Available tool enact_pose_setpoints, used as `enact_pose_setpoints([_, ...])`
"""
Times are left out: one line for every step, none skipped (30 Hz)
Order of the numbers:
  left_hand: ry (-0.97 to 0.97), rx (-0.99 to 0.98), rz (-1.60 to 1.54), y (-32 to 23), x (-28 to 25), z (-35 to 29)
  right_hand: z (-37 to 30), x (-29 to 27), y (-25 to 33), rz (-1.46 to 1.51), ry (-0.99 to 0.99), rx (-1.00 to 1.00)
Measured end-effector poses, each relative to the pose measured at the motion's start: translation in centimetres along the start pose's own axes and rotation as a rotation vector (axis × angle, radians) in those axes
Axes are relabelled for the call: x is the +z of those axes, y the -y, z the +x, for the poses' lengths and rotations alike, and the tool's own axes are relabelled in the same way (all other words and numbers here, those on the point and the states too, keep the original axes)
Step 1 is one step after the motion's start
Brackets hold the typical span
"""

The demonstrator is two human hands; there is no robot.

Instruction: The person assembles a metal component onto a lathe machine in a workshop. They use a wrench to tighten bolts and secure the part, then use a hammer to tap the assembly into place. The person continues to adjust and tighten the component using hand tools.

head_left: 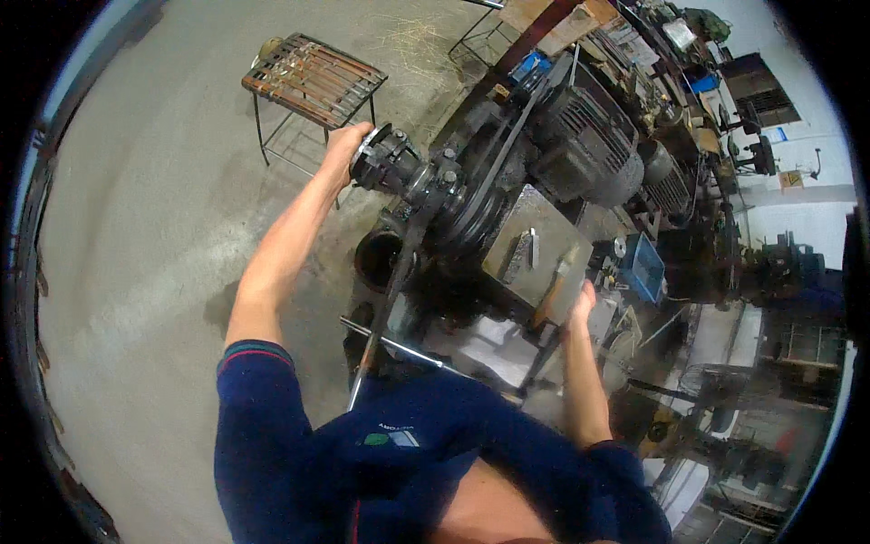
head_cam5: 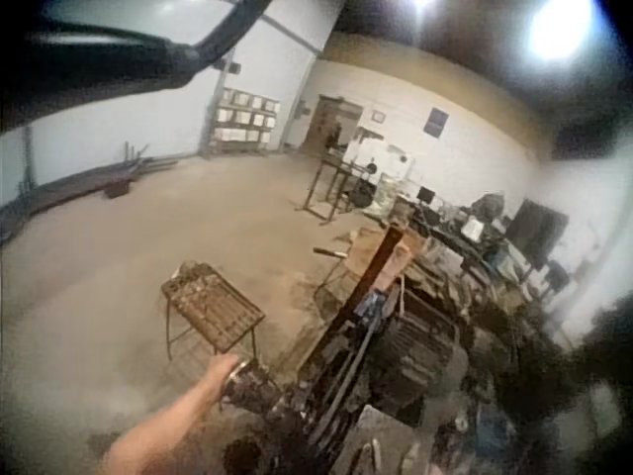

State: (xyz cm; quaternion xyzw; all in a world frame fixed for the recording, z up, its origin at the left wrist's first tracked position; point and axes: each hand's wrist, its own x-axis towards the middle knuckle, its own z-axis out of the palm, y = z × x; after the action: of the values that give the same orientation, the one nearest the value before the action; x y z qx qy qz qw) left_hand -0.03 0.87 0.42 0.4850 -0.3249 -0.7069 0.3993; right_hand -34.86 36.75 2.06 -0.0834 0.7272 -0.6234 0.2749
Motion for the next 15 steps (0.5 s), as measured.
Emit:
enact_pose_setpoints([0.018,-0.020,-0.008,0.0,-0.1,-0.2,-0.2,0.3,0.2,-0.014,-0.004,-0.002])
enact_pose_setpoints([0.039,-0.036,-0.017,-0.2,-0.2,-0.2,-1.1,1.4,1.3,0.034,-0.016,0.042])
enact_pose_setpoints([0.061,-0.052,-0.025,-0.5,-0.3,-0.2,-1.5,2.1,2.0,0.082,-0.026,0.086])
enact_pose_setpoints([0.100,-0.040,-0.055,-0.4,-0.1,-0.5,-1.4,1.8,1.9,0.084,-0.027,0.079])
enact_pose_setpoints([0.053,0.116,0.039,-0.3,-0.1,-0.9,-1.1,1.4,1.6,0.086,-0.028,0.072])
enact_pose_setpoints([0.006,0.272,0.132,-0.1,-0.5,-1.2,-0.9,1.1,1.5,0.088,-0.030,0.065])
enact_pose_setpoints([-0.047,0.424,0.226,0.1,-1.0,-1.3,-0.8,1.0,1.7,0.057,-0.014,0.041])
enact_pose_setpoints([-0.033,0.426,0.226,0.2,-2.2,-1.0,-0.8,0.9,1.5,0.029,0.001,0.026])
enact_pose_setpoints([-0.019,0.429,0.226,0.3,-3.0,-0.8,-0.8,0.7,1.3,0.001,0.014,0.011])
enact_pose_setpoints([0.066,0.316,0.118,0.2,-3.0,-0.8,-0.4,0.3,1.0,0.049,0.026,0.028])
enact_pose_setpoints([0.150,0.201,0.010,0.1,-2.9,-0.8,0.2,-0.1,0.7,0.097,0.037,0.043])
enact_pose_setpoints([0.225,0.235,-0.094,0.2,-2.3,-0.8,0.6,-0.5,0.3,0.145,0.047,0.059])
enact_pose_setpoints([0.300,0.268,-0.200,0.1,-1.1,-1.2,0.5,-0.4,0.3,0.114,0.031,0.035])
enact_pose_setpoints([0.374,0.299,-0.308,0.1,-0.4,-1.4,0.4,-0.3,0.2,0.083,0.015,0.012])
enact_pose_setpoints([0.412,0.267,-0.306,0.3,-0.4,-0.9,0.3,-0.2,0.1,0.051,-0.001,-0.012])
